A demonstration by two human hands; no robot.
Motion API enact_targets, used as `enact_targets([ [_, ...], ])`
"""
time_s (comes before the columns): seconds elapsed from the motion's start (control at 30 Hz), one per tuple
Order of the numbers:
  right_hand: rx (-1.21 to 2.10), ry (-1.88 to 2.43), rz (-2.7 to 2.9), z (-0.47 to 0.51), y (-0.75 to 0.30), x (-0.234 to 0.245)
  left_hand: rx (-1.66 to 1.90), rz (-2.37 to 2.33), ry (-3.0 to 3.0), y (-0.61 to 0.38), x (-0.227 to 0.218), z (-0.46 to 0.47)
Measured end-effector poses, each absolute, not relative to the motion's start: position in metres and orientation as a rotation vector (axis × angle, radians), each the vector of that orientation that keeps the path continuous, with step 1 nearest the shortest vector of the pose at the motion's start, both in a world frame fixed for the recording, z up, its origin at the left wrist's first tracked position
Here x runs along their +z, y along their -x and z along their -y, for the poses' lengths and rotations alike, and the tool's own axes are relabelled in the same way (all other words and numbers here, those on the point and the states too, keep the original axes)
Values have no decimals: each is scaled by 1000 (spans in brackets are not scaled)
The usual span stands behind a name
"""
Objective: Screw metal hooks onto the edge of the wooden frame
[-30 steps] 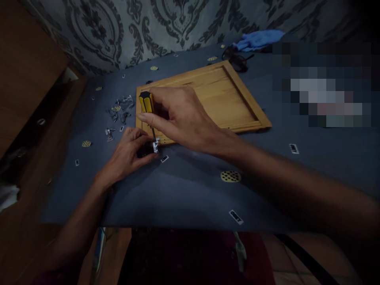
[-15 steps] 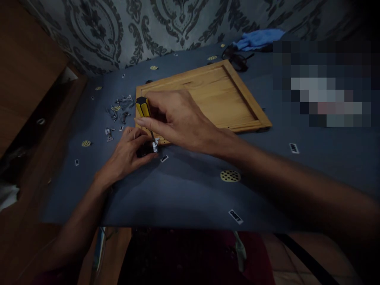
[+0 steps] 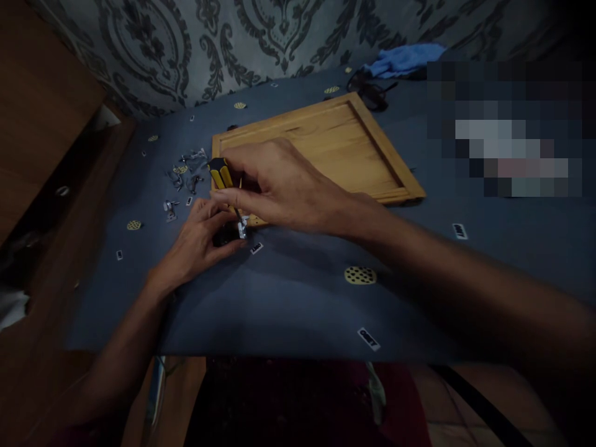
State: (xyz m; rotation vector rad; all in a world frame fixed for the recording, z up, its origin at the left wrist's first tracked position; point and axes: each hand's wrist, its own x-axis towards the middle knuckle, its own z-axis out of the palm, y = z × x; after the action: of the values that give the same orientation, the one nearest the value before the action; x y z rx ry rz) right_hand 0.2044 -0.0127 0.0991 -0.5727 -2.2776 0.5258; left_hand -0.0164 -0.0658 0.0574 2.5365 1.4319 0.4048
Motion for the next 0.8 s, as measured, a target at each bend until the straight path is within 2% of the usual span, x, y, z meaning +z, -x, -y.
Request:
enact_targets([
  [0.8, 449, 815, 2203, 23, -192, 93, 380, -1446, -2520, 14, 63, 67],
])
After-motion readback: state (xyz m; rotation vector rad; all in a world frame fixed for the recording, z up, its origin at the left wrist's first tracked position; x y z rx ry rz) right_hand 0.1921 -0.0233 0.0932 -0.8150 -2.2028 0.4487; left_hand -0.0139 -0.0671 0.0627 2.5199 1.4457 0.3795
